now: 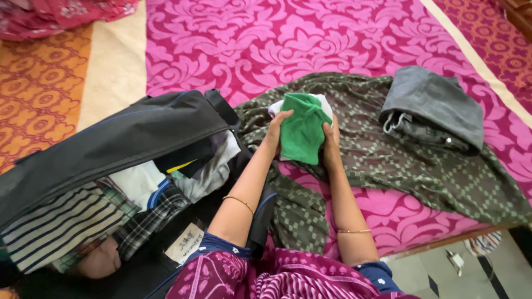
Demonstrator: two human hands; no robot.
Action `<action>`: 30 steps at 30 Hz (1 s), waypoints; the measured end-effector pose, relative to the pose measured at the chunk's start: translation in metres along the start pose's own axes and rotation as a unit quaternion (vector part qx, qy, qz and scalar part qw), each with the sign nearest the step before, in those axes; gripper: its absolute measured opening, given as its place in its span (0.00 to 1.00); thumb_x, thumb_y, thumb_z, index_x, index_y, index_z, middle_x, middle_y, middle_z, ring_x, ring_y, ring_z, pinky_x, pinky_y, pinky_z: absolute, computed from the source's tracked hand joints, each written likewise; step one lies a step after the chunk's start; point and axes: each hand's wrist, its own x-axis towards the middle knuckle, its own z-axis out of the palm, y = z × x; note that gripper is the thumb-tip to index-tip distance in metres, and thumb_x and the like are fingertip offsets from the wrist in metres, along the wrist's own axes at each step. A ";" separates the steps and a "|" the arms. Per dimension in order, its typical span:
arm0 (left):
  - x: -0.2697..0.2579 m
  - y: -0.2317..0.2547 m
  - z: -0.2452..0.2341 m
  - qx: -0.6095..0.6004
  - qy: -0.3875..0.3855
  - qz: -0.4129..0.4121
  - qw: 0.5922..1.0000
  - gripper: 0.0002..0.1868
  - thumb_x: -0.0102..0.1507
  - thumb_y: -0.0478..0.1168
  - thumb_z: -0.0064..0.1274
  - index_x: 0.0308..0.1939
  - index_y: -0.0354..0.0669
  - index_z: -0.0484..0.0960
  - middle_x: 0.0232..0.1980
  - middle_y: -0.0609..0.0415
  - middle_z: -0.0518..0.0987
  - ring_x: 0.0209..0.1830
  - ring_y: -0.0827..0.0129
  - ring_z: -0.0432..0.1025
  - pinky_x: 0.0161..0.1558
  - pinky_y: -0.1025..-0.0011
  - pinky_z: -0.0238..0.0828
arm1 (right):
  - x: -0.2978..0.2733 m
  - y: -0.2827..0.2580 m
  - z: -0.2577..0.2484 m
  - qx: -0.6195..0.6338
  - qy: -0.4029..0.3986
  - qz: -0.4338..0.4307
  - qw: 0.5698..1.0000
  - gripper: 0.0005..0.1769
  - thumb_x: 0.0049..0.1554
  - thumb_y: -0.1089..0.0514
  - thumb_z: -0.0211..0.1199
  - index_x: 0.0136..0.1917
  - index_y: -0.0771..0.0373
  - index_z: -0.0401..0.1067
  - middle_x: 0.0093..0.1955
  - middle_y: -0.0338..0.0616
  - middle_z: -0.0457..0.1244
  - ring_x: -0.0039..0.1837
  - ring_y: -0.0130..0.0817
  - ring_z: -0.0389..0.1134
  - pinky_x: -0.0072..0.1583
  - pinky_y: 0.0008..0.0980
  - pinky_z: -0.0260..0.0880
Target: The person packs folded clothes and toiletries into a black duffel bag on a bed, then zips it closed. Later, the person opens the bag and removes the clothes and toiletries, placing them on the bed.
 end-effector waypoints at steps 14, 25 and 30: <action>-0.144 0.074 0.086 0.575 -0.017 0.192 0.795 0.34 0.61 0.46 0.63 0.68 0.39 0.70 0.57 0.52 0.81 0.57 0.70 0.74 0.59 0.69 0.70 | -0.031 -0.065 0.081 0.049 -0.077 -0.021 0.996 0.42 0.54 0.46 0.69 0.74 0.67 0.59 0.63 0.44 0.63 0.63 0.33 0.66 0.64 0.34 0.68; -0.337 0.170 0.103 0.620 0.052 0.033 0.782 0.40 0.56 0.53 0.67 0.67 0.41 0.71 0.59 0.47 0.80 0.59 0.66 0.73 0.60 0.68 0.70 | -0.056 -0.136 0.210 0.063 -0.317 0.209 0.923 0.36 0.52 0.56 0.64 0.72 0.68 0.61 0.60 0.43 0.65 0.62 0.30 0.67 0.63 0.32 0.68; -0.385 0.201 0.069 0.880 0.017 0.044 0.472 0.52 0.46 0.51 0.73 0.68 0.36 0.66 0.69 0.38 0.70 0.71 0.50 0.63 0.69 0.60 0.57 | -0.066 -0.118 0.245 -0.018 -0.440 0.274 0.855 0.34 0.54 0.61 0.65 0.72 0.64 0.60 0.58 0.40 0.64 0.61 0.27 0.66 0.63 0.30 0.67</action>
